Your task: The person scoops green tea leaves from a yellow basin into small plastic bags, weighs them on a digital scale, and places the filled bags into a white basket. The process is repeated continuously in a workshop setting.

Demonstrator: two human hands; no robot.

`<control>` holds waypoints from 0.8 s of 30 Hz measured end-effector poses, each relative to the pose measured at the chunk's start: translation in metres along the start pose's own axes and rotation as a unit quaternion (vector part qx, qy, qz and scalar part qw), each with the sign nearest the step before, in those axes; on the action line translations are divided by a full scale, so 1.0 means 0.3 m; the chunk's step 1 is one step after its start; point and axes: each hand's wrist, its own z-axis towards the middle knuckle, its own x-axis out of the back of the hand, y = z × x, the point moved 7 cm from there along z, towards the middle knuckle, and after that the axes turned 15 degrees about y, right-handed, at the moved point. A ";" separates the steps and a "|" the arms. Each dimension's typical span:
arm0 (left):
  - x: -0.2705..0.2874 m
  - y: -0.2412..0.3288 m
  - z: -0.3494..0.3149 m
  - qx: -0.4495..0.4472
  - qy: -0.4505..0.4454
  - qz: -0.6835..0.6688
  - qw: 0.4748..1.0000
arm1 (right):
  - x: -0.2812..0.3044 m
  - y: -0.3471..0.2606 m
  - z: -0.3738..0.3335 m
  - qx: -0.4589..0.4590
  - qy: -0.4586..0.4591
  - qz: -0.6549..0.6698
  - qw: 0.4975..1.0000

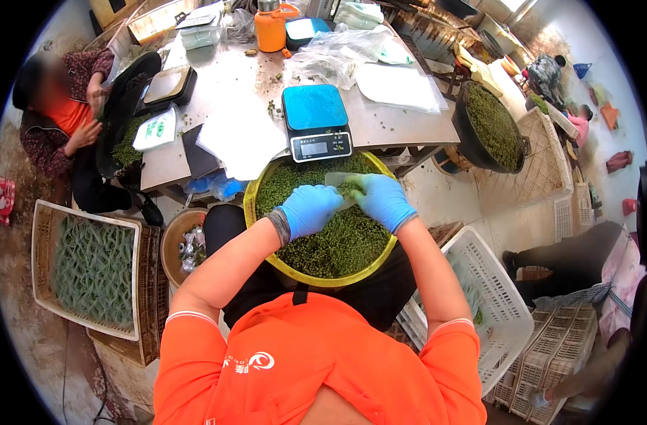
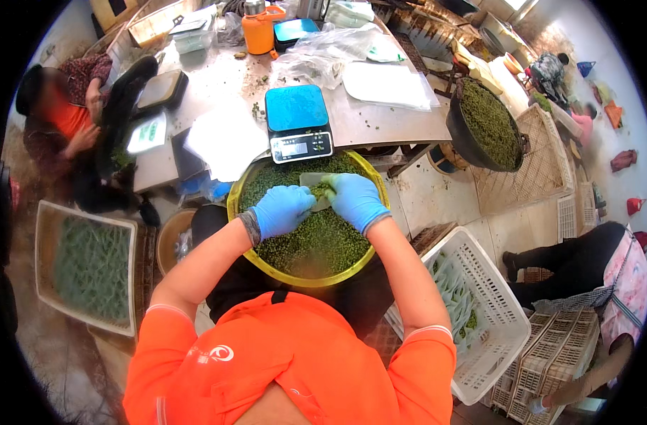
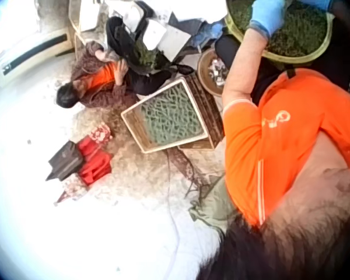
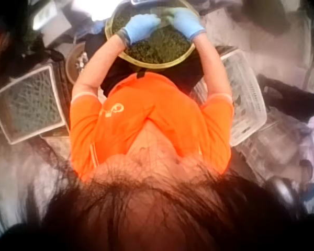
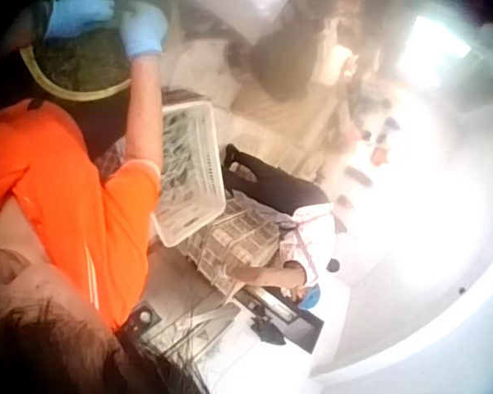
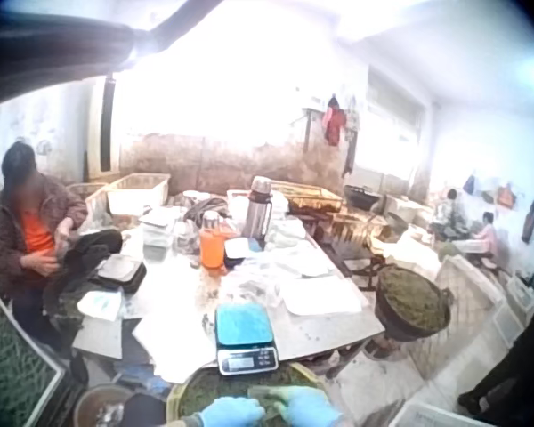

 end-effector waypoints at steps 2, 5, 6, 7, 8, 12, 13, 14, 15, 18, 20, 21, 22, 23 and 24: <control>0.008 0.016 0.023 0.011 0.006 -0.008 1.000 | 0.059 -0.008 -0.004 -0.011 0.071 0.087 0.994; -0.014 -0.034 0.007 0.078 -0.027 0.026 0.996 | 0.195 -0.004 -0.002 -0.030 0.165 0.165 0.972; -0.025 -0.054 0.002 0.087 -0.041 0.040 0.995 | 0.180 0.059 -0.023 -0.073 0.132 0.145 0.978; -0.035 -0.069 0.008 0.091 -0.053 0.053 0.993 | 0.150 0.118 -0.056 -0.118 0.102 0.122 0.980; -0.041 -0.084 0.015 0.098 -0.055 0.064 0.992 | 0.083 0.128 -0.088 -0.095 0.056 0.070 0.991; 0.020 -0.108 0.122 0.108 -0.028 0.053 0.992 | -0.263 0.112 -0.224 -0.018 -0.087 -0.031 0.996; 0.047 -0.109 0.147 0.106 -0.032 0.049 0.993 | -0.301 0.072 -0.210 -0.049 -0.100 -0.016 0.994; 0.071 -0.100 0.181 0.096 -0.036 0.043 0.994 | -0.358 0.066 -0.201 -0.056 -0.062 -0.004 0.996; 0.094 -0.091 0.203 0.090 -0.039 0.039 0.994 | -0.403 0.034 -0.198 -0.062 -0.086 -0.022 0.994; 0.079 -0.083 0.166 0.046 -0.047 0.078 0.995 | -0.436 -0.061 -0.206 -0.050 -0.175 0.006 0.983; 0.025 -0.113 0.109 0.027 -0.056 0.099 0.993 | -0.410 -0.089 -0.252 0.008 -0.185 -0.062 0.981; 0.004 -0.124 0.078 0.044 -0.060 0.093 0.993 | -0.407 -0.096 -0.274 0.038 -0.191 -0.094 0.976; -0.004 -0.132 0.059 0.059 -0.061 0.088 0.992 | -0.396 -0.065 -0.253 0.062 -0.115 -0.120 0.984; -0.014 -0.142 0.048 0.075 -0.063 0.084 0.992 | -0.421 -0.008 -0.234 0.043 -0.138 -0.121 0.982; -0.010 -0.138 0.051 0.109 -0.090 0.085 0.986 | -0.431 0.037 -0.196 0.021 -0.163 -0.119 0.979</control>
